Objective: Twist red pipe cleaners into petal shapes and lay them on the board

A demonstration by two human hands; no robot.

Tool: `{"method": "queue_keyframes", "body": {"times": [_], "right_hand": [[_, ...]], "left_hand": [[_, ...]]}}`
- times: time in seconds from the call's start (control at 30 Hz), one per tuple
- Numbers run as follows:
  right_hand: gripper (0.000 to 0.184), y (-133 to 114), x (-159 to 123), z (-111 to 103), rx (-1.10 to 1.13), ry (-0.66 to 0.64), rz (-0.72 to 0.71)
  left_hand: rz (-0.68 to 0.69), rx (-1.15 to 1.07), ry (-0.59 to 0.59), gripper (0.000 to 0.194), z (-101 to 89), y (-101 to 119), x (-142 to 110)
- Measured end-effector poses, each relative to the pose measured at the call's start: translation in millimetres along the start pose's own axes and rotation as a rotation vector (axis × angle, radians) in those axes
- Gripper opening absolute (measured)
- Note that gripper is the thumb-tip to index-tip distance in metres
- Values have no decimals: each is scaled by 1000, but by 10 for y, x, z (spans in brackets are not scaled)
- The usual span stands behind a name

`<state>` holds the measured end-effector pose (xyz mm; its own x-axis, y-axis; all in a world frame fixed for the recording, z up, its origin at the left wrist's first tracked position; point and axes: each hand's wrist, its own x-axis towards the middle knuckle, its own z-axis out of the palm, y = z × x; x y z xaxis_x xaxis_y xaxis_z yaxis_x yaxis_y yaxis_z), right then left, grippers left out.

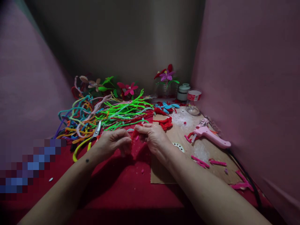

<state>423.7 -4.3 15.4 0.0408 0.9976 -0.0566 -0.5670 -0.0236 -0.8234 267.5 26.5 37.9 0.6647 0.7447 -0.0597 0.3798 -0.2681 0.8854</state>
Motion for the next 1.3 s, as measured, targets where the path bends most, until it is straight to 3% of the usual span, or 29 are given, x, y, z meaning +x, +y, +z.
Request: {"method": "queue_keyframes", "body": {"times": [0.1, 0.17, 0.3, 0.43, 0.53, 0.67, 0.9, 1.03, 1.17, 1.3], "right_hand": [[16, 17, -16, -1, -113, -4, -78], [17, 36, -23, -5, -208, 16, -137], [18, 78, -26, 4, -250, 37, -168], [17, 78, -21, 18, -154, 19, -163], [17, 58, -17, 16, -199, 35, -186], [18, 57, -21, 15, -259, 78, -207], [15, 74, -11, -13, -157, 36, -119], [16, 110, -15, 11, -117, 90, -114], [17, 152, -14, 26, -49, 67, -92], [13, 107, -7, 14, -190, 37, -135]], "left_hand": [[-56, 74, 17, 22, -25, -10, -7], [-62, 95, 103, 24, -16, 2, -3], [95, 158, 284, 20, 48, 41, 27], [-8, 4, 175, 20, 100, 37, 52], [-54, -48, 173, 20, 104, 17, 55], [-67, -33, 166, 18, 104, 4, 65], [-74, 40, 94, 24, 55, 5, 70], [-101, 58, 47, 18, 5, -1, 57], [-72, 33, 79, 16, 32, -29, 68], [-50, -63, 101, 17, 51, -36, 60]]}}
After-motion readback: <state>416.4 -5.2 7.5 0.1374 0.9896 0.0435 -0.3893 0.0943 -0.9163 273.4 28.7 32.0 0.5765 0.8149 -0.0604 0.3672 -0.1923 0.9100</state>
